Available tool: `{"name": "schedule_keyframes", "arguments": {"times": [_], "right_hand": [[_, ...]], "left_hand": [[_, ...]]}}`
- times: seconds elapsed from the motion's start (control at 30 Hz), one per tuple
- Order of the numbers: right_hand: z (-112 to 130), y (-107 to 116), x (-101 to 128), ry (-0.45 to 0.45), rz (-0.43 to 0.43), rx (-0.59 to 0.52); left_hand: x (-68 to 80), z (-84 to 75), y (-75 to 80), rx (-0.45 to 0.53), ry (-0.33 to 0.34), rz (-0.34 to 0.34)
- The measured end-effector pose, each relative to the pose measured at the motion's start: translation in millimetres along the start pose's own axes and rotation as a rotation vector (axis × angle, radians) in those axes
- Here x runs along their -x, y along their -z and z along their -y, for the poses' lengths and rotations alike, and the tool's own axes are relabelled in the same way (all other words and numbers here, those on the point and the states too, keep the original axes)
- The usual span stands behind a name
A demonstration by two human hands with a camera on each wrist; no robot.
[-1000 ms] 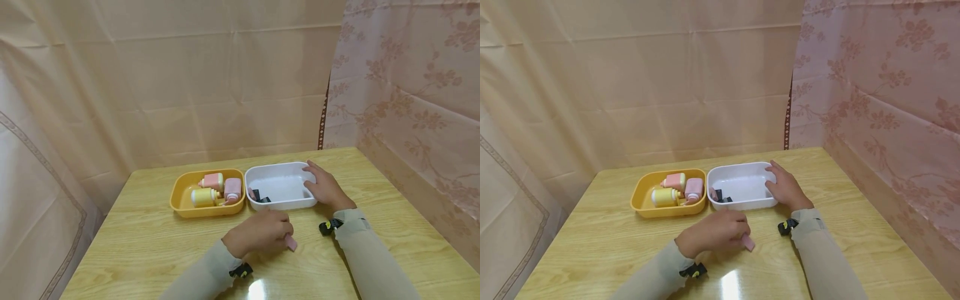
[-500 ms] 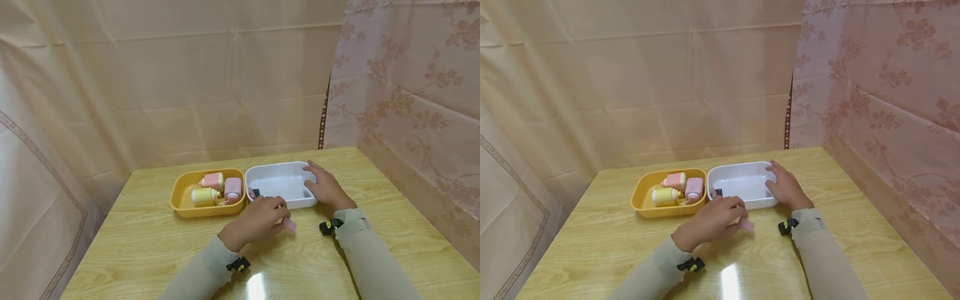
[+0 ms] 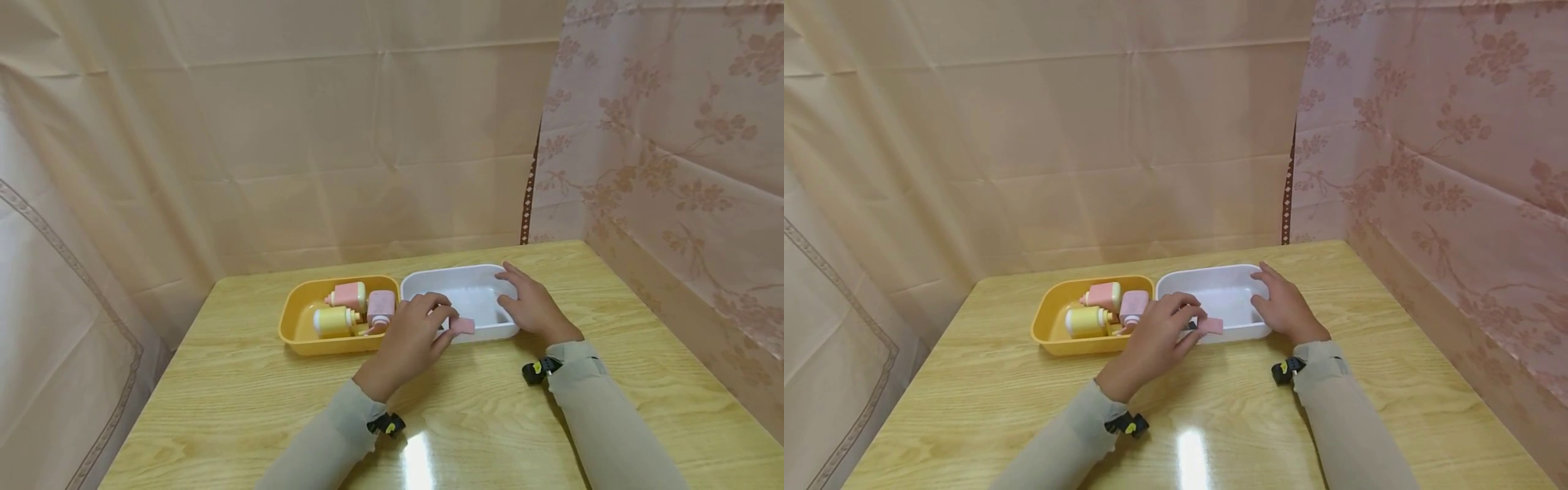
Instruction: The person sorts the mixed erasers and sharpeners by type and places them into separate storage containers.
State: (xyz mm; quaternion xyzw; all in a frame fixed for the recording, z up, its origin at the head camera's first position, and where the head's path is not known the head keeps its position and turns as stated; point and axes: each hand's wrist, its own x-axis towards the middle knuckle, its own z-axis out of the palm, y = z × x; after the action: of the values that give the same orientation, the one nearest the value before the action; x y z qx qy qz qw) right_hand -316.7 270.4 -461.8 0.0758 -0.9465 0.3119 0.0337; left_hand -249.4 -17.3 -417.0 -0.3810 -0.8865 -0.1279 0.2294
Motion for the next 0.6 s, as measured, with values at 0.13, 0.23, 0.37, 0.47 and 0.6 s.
{"name": "schedule_keyframes", "arguments": {"times": [0.13, 0.23, 0.37, 0.47, 0.6], "right_hand": [[0.6, 0.0, -0.1, 0.002, 0.001, -0.001], [1.0, 0.7, -0.1, 0.001, 0.001, 0.002], [0.6, 1.9, 0.4, -0.008, 0.002, 0.000], [-0.6, 2.4, 0.2, -0.005, 0.003, -0.002], [-2.4, -0.1, -2.3, 0.008, 0.007, 0.001]], "left_hand": [[0.5, 3.9, -1.4, 0.045, 0.079, -0.019], [0.0, 6.7, -3.2, 0.068, 0.117, -0.037], [-3.7, 9.6, -5.3, 0.063, 0.143, -0.059], [-7.4, 12.3, -6.4, 0.054, 0.162, -0.077], [-10.0, 16.1, -6.4, 0.074, 0.190, -0.075]]}}
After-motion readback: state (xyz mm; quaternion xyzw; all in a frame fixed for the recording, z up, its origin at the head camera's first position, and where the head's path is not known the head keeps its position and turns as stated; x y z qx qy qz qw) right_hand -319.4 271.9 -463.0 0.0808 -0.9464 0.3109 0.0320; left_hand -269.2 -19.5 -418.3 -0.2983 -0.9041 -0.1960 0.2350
